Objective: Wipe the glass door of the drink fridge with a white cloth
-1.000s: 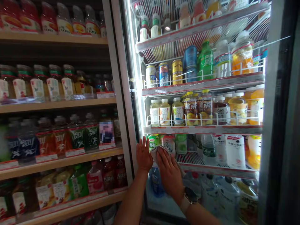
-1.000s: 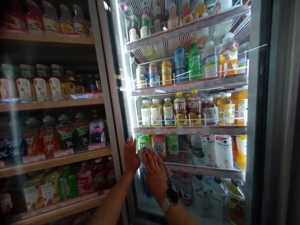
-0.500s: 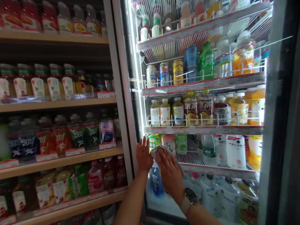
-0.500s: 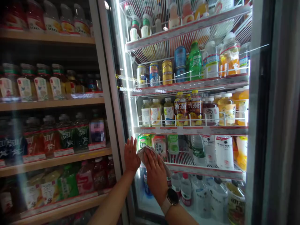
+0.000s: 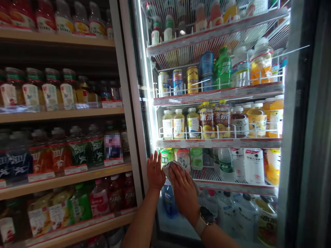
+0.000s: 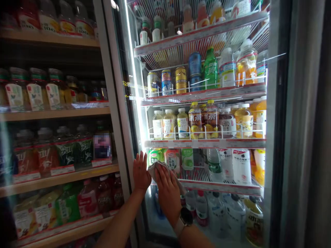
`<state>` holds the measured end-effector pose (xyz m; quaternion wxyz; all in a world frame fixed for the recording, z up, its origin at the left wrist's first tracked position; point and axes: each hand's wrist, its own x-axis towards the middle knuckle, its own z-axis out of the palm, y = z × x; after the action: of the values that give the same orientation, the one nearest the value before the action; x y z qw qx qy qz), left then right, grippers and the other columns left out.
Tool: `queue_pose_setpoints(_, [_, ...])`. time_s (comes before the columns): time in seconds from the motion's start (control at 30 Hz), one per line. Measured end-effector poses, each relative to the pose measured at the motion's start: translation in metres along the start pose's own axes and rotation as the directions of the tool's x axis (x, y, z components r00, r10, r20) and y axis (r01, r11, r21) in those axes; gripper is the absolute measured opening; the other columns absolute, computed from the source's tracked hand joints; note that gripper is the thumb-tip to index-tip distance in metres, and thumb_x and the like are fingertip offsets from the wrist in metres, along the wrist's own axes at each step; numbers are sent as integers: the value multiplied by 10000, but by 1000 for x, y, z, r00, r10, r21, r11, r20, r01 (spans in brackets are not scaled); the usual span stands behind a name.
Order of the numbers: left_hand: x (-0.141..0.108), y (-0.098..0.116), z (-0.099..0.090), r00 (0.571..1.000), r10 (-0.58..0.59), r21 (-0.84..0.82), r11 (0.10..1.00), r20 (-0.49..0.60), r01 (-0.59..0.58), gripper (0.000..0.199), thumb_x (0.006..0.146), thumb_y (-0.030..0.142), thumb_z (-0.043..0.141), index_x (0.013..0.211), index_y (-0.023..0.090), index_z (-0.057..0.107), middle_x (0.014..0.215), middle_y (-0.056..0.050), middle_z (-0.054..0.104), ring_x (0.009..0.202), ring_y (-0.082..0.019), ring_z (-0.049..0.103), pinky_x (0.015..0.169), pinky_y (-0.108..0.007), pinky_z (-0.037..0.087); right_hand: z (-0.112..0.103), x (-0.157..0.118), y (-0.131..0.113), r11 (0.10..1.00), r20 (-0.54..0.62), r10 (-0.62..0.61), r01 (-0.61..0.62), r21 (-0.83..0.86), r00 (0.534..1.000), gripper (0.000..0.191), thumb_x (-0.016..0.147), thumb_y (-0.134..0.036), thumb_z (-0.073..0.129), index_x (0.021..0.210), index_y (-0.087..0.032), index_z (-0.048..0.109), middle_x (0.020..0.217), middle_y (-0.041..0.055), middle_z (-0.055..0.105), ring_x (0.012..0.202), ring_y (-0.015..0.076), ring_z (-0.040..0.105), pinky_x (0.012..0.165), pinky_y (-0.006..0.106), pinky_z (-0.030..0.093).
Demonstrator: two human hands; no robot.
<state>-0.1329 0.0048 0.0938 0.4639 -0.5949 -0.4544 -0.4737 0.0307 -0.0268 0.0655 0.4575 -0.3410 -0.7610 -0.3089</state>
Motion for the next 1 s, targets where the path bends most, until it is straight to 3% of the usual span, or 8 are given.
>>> queue_pose_setpoints(0.23, [1, 1, 1, 1000, -6, -17, 1000, -23, 6, 589, 980, 233, 318, 1551, 193, 178, 1588, -106, 300, 1501, -224, 177, 1221, -469, 208, 1, -1, -1, 1000, 27, 2, -2, -3, 1000, 698, 869, -99, 453, 1542, -142, 275, 1578, 84, 354, 1444, 223, 334, 1170, 426, 328])
queue_pose_setpoints(0.57, [0, 0, 1, 1000, -1, 2, 1000, -12, 1, 594, 977, 227, 326, 1551, 184, 181, 1585, -108, 302, 1500, -230, 184, 1218, -458, 217, -1, 0, -2, 1000, 16, 10, -10, -7, 1000, 619, 871, -112, 467, 1486, -136, 399, 1584, 60, 340, 1450, 214, 323, 1197, 413, 274])
queue_pose_setpoints(1.0, [1, 1, 1, 1000, 10, -5, 1000, -26, -10, 592, 977, 211, 327, 1550, 179, 185, 1589, -113, 296, 1503, -228, 174, 1219, -447, 199, 3, -1, -1, 1000, 53, 16, -16, 3, 998, 642, 881, -130, 472, 1511, -144, 349, 1605, 49, 291, 1470, 213, 283, 1200, 413, 260])
